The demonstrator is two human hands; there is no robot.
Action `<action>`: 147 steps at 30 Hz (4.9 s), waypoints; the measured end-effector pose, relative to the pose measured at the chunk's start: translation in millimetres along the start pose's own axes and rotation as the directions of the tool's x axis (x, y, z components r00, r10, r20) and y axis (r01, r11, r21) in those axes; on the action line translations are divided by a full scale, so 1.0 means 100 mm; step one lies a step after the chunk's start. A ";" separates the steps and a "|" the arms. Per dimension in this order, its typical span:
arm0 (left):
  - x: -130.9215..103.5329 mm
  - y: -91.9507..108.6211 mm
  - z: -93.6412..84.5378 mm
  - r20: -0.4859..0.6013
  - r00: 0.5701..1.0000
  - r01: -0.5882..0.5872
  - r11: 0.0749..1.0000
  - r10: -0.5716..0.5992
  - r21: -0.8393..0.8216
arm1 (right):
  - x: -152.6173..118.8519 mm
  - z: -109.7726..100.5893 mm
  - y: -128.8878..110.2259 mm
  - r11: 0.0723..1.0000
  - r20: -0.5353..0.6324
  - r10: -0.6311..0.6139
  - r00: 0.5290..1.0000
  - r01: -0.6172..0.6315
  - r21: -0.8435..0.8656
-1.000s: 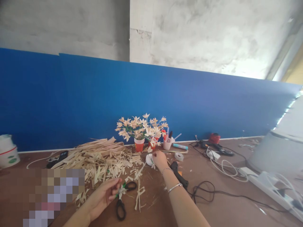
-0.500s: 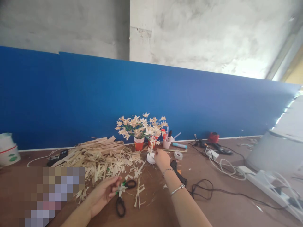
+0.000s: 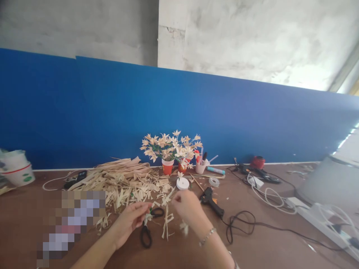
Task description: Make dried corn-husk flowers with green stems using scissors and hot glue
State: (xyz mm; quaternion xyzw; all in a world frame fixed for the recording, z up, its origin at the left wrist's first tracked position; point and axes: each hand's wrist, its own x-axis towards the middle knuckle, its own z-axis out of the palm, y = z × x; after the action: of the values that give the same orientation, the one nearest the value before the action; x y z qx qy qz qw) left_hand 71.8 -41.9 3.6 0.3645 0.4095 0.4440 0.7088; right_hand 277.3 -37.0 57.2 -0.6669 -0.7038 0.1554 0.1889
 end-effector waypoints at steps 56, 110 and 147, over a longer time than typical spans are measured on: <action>0.22 0.05 -0.35 -0.357 0.899 -0.360 0.892 0.252 -0.275 | 0.10 0.47 -0.11 0.975 0.085 -0.086 0.993 0.066 0.214; 0.11 0.06 -0.17 -0.190 0.955 -0.242 0.969 0.229 -0.050 | 0.11 0.30 0.13 0.969 -0.036 -0.208 0.977 0.211 0.130; 0.14 -0.02 -0.12 -0.181 0.979 -0.096 0.995 0.099 0.027 | 0.13 0.17 0.35 0.867 -0.230 -0.314 0.921 0.377 0.326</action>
State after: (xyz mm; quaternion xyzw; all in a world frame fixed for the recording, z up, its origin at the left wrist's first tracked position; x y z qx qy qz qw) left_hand 65.2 -27.6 -7.0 0.3484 0.4581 0.5058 0.6426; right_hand 299.7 -21.1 25.9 -0.4936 -0.7522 0.1895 0.3932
